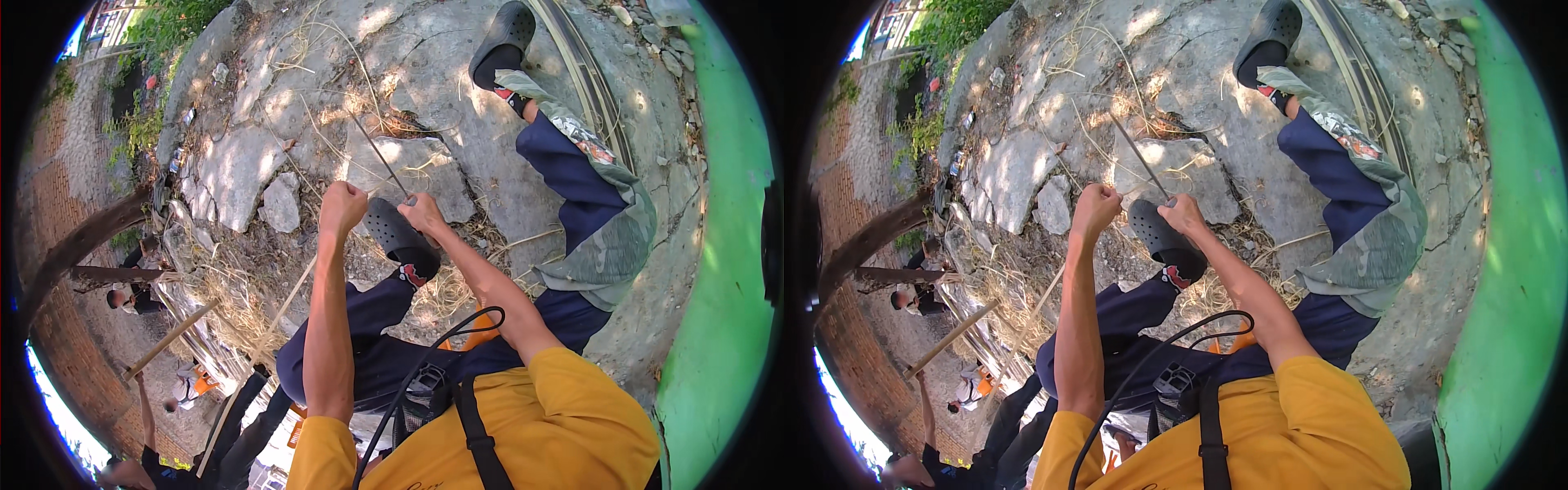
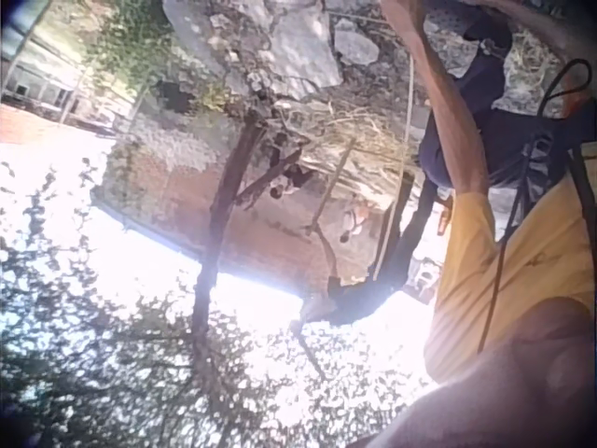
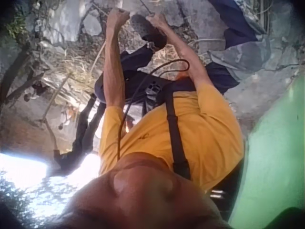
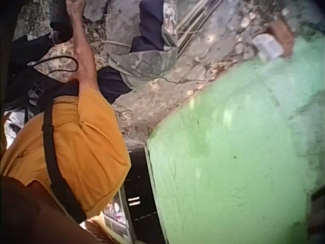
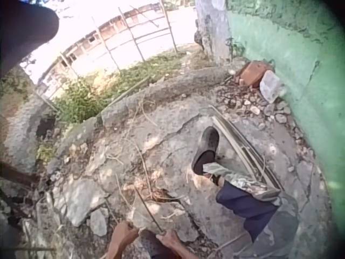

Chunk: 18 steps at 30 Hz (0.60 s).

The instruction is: The person uses a large blade to strip the outer layer from long bamboo stalks, performing multiple passes along the length of the stalks to shave off thin strips.

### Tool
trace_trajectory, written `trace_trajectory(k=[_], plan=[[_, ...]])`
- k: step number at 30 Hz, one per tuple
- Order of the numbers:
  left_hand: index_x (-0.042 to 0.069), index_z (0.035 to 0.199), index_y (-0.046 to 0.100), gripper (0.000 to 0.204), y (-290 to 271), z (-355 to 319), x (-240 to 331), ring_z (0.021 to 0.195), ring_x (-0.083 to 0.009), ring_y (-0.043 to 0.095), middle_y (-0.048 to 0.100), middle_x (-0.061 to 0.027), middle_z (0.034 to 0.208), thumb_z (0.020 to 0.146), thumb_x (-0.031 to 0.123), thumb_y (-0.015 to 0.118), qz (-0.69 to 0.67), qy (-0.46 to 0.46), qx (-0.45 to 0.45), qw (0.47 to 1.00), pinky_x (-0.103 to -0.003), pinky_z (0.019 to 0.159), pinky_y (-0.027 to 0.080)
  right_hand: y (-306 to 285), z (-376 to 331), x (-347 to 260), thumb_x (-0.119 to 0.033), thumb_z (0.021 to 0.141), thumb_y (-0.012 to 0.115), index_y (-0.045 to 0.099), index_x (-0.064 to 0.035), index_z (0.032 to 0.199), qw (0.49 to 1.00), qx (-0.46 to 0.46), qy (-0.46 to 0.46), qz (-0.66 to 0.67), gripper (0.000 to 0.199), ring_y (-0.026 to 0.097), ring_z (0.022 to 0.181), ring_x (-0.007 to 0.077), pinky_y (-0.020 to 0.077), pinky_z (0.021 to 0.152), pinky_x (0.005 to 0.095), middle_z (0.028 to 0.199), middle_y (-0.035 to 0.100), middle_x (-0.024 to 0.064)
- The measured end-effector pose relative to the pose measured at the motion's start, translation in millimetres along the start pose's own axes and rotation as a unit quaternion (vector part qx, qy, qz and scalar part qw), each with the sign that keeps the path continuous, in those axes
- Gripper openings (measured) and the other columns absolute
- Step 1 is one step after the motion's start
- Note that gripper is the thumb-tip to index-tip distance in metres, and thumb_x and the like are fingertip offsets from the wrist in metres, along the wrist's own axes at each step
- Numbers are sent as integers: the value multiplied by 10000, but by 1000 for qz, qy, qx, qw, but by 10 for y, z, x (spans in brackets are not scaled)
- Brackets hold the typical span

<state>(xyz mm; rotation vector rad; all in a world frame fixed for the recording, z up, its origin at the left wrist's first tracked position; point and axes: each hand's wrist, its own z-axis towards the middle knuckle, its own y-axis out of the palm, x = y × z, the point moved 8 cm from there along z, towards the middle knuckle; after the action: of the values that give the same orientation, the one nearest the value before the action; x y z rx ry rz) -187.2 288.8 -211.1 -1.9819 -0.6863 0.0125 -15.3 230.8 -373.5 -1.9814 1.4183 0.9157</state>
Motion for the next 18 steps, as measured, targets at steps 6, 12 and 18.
trace_trajectory(k=[6, 12, 18], plan=[[-47, 766, 718, 288, -150, 7, 150, 657, -197, 673, 699, -130, 671, 857, 223, 673, -7, -8, -23, 1000, -360, 673, 530, 186, -184, -274, -265, 771, 742, 687, 65, 913, 995, 18, -94, 15, 363, 708, 823, 353, 538, 771, 413, 854, 720, 215], [-74, 848, 722, 297, -58, -76, 258, 693, -206, 680, 715, -158, 738, 865, 215, 658, -29, -31, -83, 996, -367, 681, 534, -70, -70, 101, -275, 766, 730, 683, 30, 850, 998, 26, 34, -38, 320, 697, 732, 313, 531, 723, 425, 772, 698, 213], [-55, 828, 705, 279, -119, -1, 185, 667, -201, 678, 712, -141, 725, 880, 218, 679, -18, -12, -25, 999, -361, 644, 532, 103, -224, -158, -305, 765, 740, 723, 65, 948, 997, 57, -43, 6, 413, 736, 822, 359, 551, 776, 435, 825, 728, 238]])
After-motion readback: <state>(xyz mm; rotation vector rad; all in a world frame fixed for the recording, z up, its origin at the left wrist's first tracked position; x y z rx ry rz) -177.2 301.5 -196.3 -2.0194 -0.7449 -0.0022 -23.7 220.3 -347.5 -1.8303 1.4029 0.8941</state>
